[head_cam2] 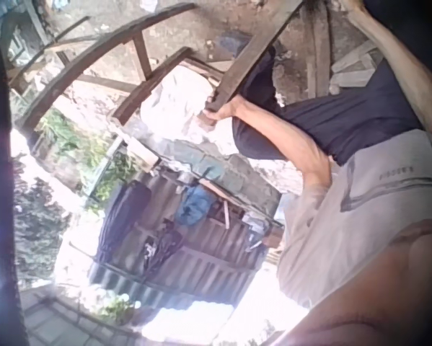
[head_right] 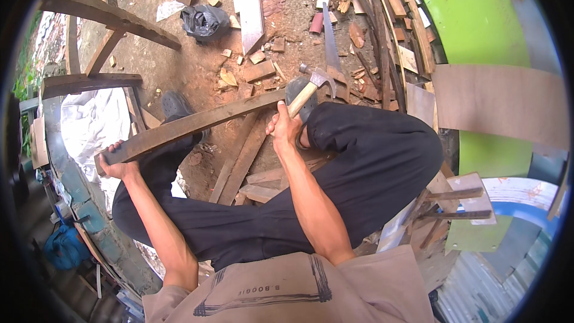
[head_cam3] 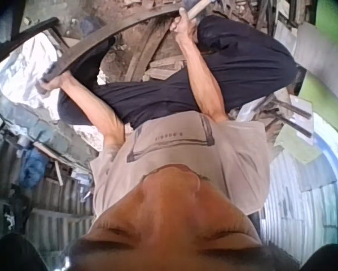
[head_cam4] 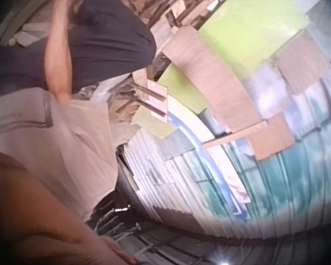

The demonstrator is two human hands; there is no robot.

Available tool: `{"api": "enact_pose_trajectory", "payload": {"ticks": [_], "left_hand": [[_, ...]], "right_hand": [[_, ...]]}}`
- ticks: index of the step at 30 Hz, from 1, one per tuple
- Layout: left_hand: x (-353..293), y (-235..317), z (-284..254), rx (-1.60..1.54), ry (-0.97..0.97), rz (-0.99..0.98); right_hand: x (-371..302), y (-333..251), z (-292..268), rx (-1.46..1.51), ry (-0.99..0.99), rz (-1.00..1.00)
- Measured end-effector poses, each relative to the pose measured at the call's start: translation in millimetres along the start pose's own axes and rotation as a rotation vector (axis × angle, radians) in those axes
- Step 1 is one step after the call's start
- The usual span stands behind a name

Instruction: The person sits on the ground and uses a hammer to strike a wooden plank held between their legs. They repeatedly hit the plank, reposition it, and continue hammering until the plank breaks into smaller pieces.

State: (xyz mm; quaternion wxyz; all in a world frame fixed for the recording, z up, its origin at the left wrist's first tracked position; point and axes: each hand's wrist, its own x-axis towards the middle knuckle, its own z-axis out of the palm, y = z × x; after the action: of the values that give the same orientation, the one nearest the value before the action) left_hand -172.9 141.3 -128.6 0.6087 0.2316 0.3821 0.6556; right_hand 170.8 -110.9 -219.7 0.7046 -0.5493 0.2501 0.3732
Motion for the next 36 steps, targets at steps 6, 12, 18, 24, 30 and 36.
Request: {"api": "enact_pose_trajectory", "payload": {"ticks": [6,12,18,24,30,36], "left_hand": [[9.2,-4.2,-10.4,0.057,0.046,0.017],[9.3,-3.7,-36.5,0.073,0.128,0.004],[28.3,-12.6,-47.2,0.108,0.18,-0.002],[34.9,-14.2,-58.1,0.146,0.265,-0.028],[40.3,-12.9,-76.9,0.157,0.258,-0.043],[47.3,-19.3,-63.1,0.188,0.311,-0.057]], "right_hand": [[31.2,33.9,4.7,-0.196,-0.296,0.772],[6.8,-25.2,19.7,-0.154,-0.166,0.237],[7.3,6.7,1.4,-0.253,-0.009,0.195],[9.8,6.6,9.6,-0.431,-0.268,0.492],[8.7,-22.5,32.2,-0.242,-0.021,-0.023],[19.8,26.3,16.8,-0.557,-0.231,0.451]]}}
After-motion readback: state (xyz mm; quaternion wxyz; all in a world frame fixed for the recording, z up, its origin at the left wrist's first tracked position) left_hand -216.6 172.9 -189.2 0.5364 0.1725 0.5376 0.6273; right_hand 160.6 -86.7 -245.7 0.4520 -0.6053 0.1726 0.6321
